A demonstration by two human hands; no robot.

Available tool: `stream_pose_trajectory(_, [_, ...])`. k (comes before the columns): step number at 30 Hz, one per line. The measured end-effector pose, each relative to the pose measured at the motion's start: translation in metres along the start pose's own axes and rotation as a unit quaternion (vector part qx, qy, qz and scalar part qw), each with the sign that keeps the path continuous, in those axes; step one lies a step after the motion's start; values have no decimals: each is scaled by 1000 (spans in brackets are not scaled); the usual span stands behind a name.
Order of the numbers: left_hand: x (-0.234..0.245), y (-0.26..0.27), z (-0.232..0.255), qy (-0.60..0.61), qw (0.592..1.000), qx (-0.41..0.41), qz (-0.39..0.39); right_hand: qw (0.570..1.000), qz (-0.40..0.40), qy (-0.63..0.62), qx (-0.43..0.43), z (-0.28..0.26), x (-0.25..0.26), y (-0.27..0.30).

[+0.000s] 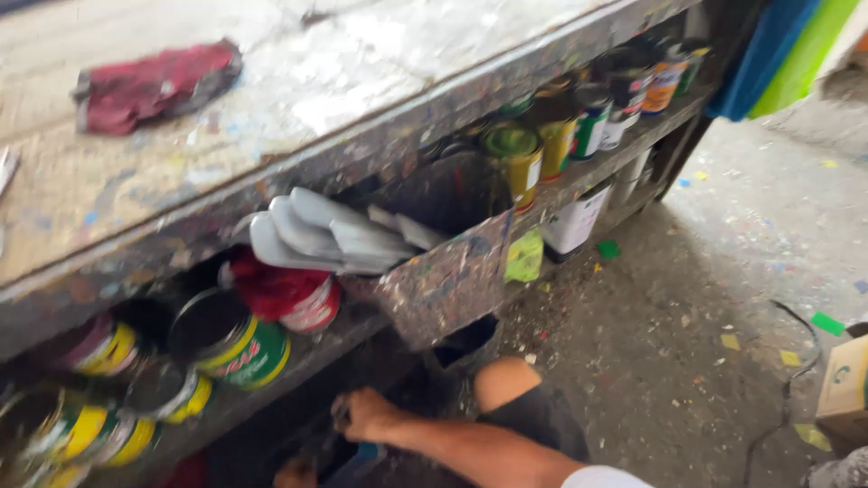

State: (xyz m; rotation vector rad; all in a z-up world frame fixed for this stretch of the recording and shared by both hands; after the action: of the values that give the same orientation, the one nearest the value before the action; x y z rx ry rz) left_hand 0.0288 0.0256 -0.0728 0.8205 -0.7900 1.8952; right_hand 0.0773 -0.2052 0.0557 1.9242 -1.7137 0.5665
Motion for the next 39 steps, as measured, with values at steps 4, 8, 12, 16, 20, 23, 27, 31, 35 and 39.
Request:
stream_pose_trajectory(4, [38, -30, 15, -71, 994, 77, -9, 995, 30, -63, 72, -6, 5, -7])
stream_pose_trajectory(8, [113, -42, 41, -2, 997, 65, 38, 998, 17, -35, 56, -20, 15, -5])
stream_pose_trajectory(12, [138, -57, 12, 29, 992, 106, 64, 977, 27, -199, -66, -52, 37, 15])
stream_pose_trajectory(16, [168, -45, 16, 57, 985, 131, 95, 981, 19, -177, -82, -42, 36, 16])
stream_pose_trajectory(20, [176, -47, 9, 88, 978, 142, 122, 986, 26, -158, -43, -68, 45, 24])
stream_pose_trajectory(23, [188, -49, 10, 78, 978, 140, 136, 993, 36, -109, 2, -42, 30, 12])
stream_pose_trajectory(27, [221, -53, 10, 83, 973, 139, 162, 998, 32, -53, 26, -53, 38, 16])
stream_pose_trajectory(31, [237, -48, 7, 117, 970, 119, 179, 996, 23, -68, 59, -66, 36, 27])
stream_pose_trajectory(35, [265, -52, 19, 119, 967, 134, 181, 997, 5, 50, 58, -28, 9, 5])
stream_pose_trajectory(39, [260, -49, 16, 117, 969, 124, 180, 988, -6, 122, 94, -34, 11, 11])
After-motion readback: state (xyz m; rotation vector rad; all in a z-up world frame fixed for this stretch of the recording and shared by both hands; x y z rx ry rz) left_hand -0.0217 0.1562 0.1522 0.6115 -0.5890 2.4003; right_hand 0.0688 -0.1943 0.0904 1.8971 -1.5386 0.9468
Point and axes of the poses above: each hand's wrist, its own y-axis away from the middle knuckle, its own x-axis out of the back of the hand, z = x × y, the point moved 7 cm from there along -y, towards the middle knuckle, and after that the axes turned 14 degrees about z, right-handed, at the moved point
